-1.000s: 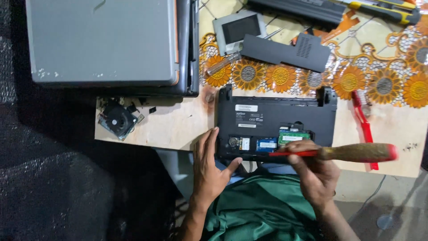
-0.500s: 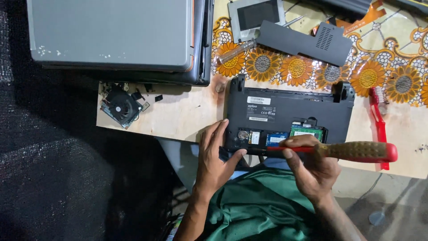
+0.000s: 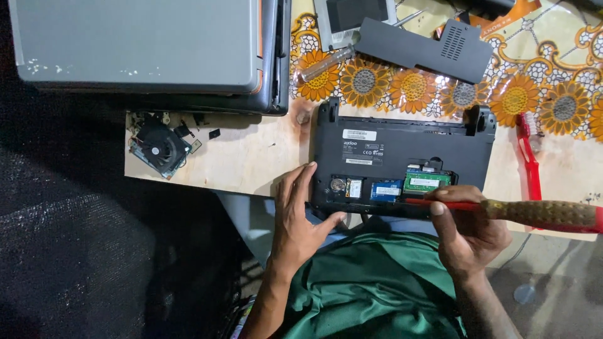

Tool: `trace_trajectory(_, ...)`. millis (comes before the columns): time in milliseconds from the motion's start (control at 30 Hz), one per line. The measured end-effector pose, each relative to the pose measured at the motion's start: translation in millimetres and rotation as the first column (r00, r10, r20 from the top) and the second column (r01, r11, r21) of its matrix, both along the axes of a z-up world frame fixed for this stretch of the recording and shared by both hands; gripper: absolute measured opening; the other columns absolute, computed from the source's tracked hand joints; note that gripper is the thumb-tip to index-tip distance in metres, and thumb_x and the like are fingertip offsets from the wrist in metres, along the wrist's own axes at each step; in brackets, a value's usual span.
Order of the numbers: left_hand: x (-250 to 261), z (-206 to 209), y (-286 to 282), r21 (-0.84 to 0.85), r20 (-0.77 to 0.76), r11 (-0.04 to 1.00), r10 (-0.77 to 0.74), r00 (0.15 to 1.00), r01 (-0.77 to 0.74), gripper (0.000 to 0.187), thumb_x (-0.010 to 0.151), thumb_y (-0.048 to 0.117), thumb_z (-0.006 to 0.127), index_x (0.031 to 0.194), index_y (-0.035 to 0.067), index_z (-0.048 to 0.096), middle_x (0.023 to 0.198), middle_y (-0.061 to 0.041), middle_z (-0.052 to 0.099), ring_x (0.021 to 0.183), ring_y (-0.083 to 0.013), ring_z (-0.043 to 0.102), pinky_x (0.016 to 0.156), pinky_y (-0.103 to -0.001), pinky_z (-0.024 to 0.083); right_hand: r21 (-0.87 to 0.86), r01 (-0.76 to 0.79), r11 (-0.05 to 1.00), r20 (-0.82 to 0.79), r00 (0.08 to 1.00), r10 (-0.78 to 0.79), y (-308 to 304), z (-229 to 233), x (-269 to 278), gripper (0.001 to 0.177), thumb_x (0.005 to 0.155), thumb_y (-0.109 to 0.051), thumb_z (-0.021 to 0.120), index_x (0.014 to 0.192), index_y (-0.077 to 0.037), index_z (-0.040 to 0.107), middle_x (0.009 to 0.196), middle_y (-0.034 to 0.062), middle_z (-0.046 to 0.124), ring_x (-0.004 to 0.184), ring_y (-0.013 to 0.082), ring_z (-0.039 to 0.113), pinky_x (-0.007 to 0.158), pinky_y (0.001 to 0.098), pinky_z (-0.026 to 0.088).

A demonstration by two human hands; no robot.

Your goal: The person uses a red screwdriver to remove screws from the bottom cover of a laptop. They then lift the cover to reveal the internal components, including the hard drive and memory modules, and continue to unscrew fasteners inside the chassis.

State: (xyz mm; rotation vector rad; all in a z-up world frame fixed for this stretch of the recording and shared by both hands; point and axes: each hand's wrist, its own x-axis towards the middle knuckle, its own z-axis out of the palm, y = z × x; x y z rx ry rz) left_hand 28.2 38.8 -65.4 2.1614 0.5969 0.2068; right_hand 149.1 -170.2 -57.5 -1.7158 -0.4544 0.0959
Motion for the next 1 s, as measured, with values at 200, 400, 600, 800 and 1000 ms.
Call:
trace_trajectory(200,0,-2,-2,0.02,-0.022,1.0,-0.001,1.0,0.001,0.092,0.07,0.026,0.087,0.145,0.01,0.037,0.14,-0.012,0.043,0.131,-0.0307,0.043,0.112,-0.047,0.035,-0.045,0.062,0.997,0.149,0.987,-0.055,-26,-18,-8,0.009,0.094,-0.004,0.063,0.098,0.0,0.055,0.092,0.0129,0.059,0.082,0.0217,0.061,0.076,0.031,0.058)
trace_trajectory(400,2,0,-5,0.035,-0.022,0.999,0.012,1.0,-0.011,0.095,0.068,0.027,0.089,0.146,0.01,0.036,0.141,-0.012,0.043,0.131,-0.0309,0.042,0.112,-0.047,0.034,-0.33,-0.074,0.941,0.142,0.982,0.128,-82,-69,-32,0.018,0.086,-0.016,0.065,0.099,-0.004,0.059,0.104,0.0108,0.06,0.094,0.0158,0.063,0.082,0.0224,0.052)
trace_trajectory(600,4,-6,-15,0.15,-0.062,0.989,0.021,0.998,-0.011,0.102,0.067,0.034,0.089,0.148,0.008,0.031,0.143,-0.015,0.041,0.131,-0.0324,0.041,0.111,-0.048,0.032,-0.332,-0.162,0.929,0.231,0.941,0.247,-39,-14,-33,0.012,0.085,-0.017,0.067,0.095,-0.011,0.065,0.088,0.0073,0.072,0.077,0.0169,0.073,0.071,0.0276,0.061)
trace_trajectory(800,-2,-1,0,0.054,0.001,0.998,-0.034,0.999,0.033,0.086,0.074,0.017,0.085,0.146,0.01,0.038,0.141,-0.013,0.046,0.132,-0.0311,0.045,0.112,-0.044,0.039,-0.326,-0.184,0.927,0.252,0.929,0.273,-26,-9,-33,0.013,0.084,-0.014,0.07,0.096,-0.008,0.066,0.092,0.0114,0.071,0.078,0.0192,0.072,0.068,0.028,0.059)
trace_trajectory(1000,-5,2,7,-0.001,0.038,0.998,-0.062,0.997,0.063,0.08,0.074,0.01,0.084,0.143,0.008,0.042,0.139,-0.012,0.049,0.13,-0.029,0.049,0.112,-0.041,0.04,-0.323,-0.223,0.92,0.237,0.922,0.307,-13,-3,-34,0.015,0.084,-0.014,0.07,0.098,-0.008,0.067,0.094,0.0107,0.072,0.082,0.0195,0.073,0.074,0.0295,0.06)
